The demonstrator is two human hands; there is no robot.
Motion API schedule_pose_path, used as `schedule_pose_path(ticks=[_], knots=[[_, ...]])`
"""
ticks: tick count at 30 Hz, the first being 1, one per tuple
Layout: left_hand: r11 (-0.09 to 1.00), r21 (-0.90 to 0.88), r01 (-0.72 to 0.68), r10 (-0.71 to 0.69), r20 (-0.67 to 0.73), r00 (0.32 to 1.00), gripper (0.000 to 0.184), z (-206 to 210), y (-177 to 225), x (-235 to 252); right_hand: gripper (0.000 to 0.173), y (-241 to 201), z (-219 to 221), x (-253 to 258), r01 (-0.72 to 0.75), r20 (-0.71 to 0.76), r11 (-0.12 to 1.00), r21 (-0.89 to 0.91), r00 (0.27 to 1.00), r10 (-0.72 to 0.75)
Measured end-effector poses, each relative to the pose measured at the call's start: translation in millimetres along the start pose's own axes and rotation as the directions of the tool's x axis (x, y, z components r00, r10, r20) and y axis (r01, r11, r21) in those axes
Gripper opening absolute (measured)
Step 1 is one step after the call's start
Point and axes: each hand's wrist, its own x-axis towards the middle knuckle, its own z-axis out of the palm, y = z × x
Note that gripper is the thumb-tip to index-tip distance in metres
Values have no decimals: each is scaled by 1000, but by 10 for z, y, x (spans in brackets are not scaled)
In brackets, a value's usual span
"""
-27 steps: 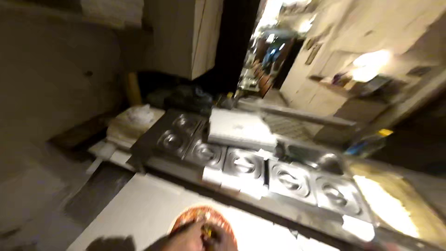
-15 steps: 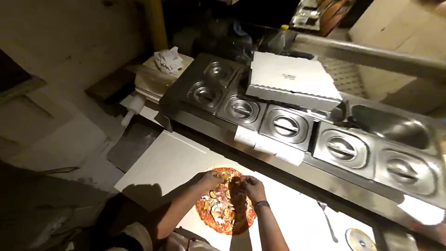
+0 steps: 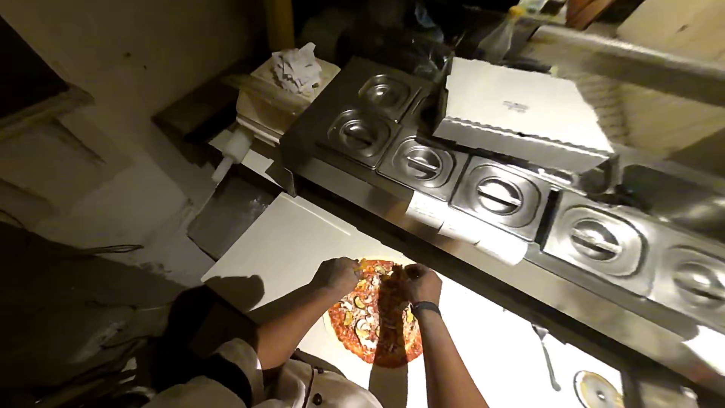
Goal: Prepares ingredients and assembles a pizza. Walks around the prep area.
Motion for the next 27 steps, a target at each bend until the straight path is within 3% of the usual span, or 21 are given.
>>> schedule_pose_path(ticks=[5,7,9,11,15,18,20,22,25,27], knots=[[992,81,-92,95,-26,995,35,-3,60,-133,13,123,-53,-145,59,-57,991,117,997,-53],[983,139,-122,110,95,989,33,-6,138,-252,15,112,18,-201,46,55,985,168,997,-56],[975,194,-110,66,221,973,46,0,182,-334,17,142,94,-248,24,214,994,110,976,-47],[971,210,-110,58,238,969,47,-23,176,-378,14,152,42,-322,18,202,997,77,979,-33],[995,42,-90,83,161,983,34,-25,44,-314,13,247,-135,-281,35,13,989,146,999,-37],[984,-177,34,10,243,970,39,-151,216,-308,19,413,-103,-105,39,109,994,99,993,-50],[893,-416,171,-20,342,939,42,-168,411,-339,18,497,-124,-114,41,100,998,41,994,-45],[735,-619,277,-16,392,920,40,41,500,-293,18,546,-194,-209,49,40,998,36,998,-51],[519,-759,395,25,475,880,42,343,590,-310,25,634,-246,-443,39,180,996,-83,983,-24],[451,-780,434,25,497,867,42,423,704,-399,25,657,-281,-636,27,160,994,-109,987,-9]])
